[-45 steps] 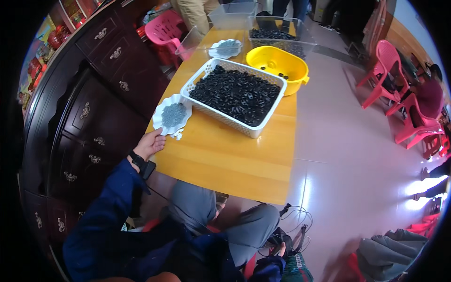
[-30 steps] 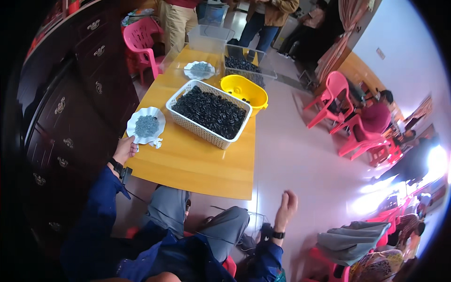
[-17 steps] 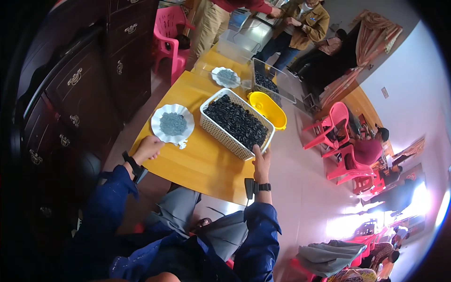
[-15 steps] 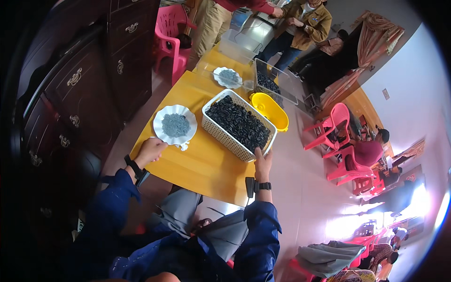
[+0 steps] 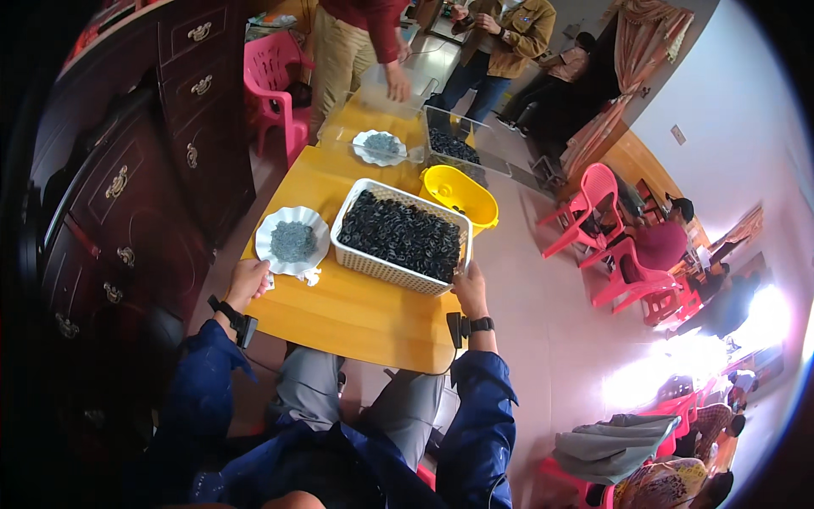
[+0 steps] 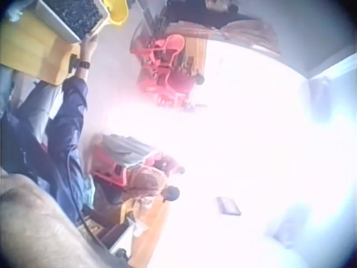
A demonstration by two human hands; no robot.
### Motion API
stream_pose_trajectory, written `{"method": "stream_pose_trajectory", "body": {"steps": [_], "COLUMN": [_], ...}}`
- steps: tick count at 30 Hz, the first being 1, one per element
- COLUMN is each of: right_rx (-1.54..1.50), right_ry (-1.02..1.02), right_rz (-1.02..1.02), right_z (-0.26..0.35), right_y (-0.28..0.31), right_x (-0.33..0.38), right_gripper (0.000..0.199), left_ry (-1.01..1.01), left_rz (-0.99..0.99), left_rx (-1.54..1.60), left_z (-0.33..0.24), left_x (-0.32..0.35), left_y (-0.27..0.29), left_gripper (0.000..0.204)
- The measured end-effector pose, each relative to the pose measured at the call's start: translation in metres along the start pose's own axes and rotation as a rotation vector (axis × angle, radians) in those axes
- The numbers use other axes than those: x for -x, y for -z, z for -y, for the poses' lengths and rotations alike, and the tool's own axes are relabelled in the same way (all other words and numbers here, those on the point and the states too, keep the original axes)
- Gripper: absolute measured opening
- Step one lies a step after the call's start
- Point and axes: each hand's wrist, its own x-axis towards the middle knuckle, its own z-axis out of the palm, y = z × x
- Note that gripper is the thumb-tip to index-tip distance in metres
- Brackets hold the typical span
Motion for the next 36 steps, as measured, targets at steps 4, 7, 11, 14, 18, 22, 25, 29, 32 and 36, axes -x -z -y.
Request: {"method": "stream_pose_trajectory", "body": {"steps": [4,7,11,14,18,22,25,29,32,36], "right_rx": [-0.013,0.012,0.148,0.134,-0.022,-0.133,0.334,0.568,0.835,0.915], "right_ry": [0.008,0.072,0.217,0.151,-0.091,-0.038,0.223,0.301,0.206,0.161], "right_rz": [0.054,0.069,0.0,0.019,0.274,0.046,-0.048,-0.001,-0.041,-0.08], "right_z": [-0.005,-0.011,-0.008,-0.005,0.011,-0.005,-0.012,-0.004,0.01,0.014], "right_y": [0.009,0.011,0.013,0.017,0.016,0.047,0.056,0.043,0.029,0.037], "right_x": [0.004,0.012,0.021,0.024,0.019,-0.034,-0.077,-0.111,-0.119,-0.129], "right_gripper": [0.028,0.03,0.026,0.026,0.034,0.039,0.044,0.048,0.048,0.042], "left_ry": [-0.228,-0.258,-0.204,-0.071,-0.117,-0.068,-0.05,-0.011,0.016,0.025], "left_rz": [-0.09,0.018,0.293,0.451,0.449,0.403,0.433,0.45,0.451,0.476], "left_rx": [-0.171,-0.107,-0.134,-0.044,-0.157,-0.065,-0.038,-0.066,-0.063,-0.075], "left_z": [-0.008,-0.026,-0.081,-0.089,-0.074,-0.075,-0.078,-0.078,-0.076,-0.087], "left_x": [0.021,0.041,0.076,0.078,0.074,0.065,0.06,0.058,0.057,0.055], "left_y": [0.004,-0.012,-0.053,-0.079,-0.094,-0.107,-0.109,-0.106,-0.102,-0.107], "left_gripper": [0.046,0.049,0.051,0.06,0.048,0.032,0.029,0.027,0.027,0.029]}}
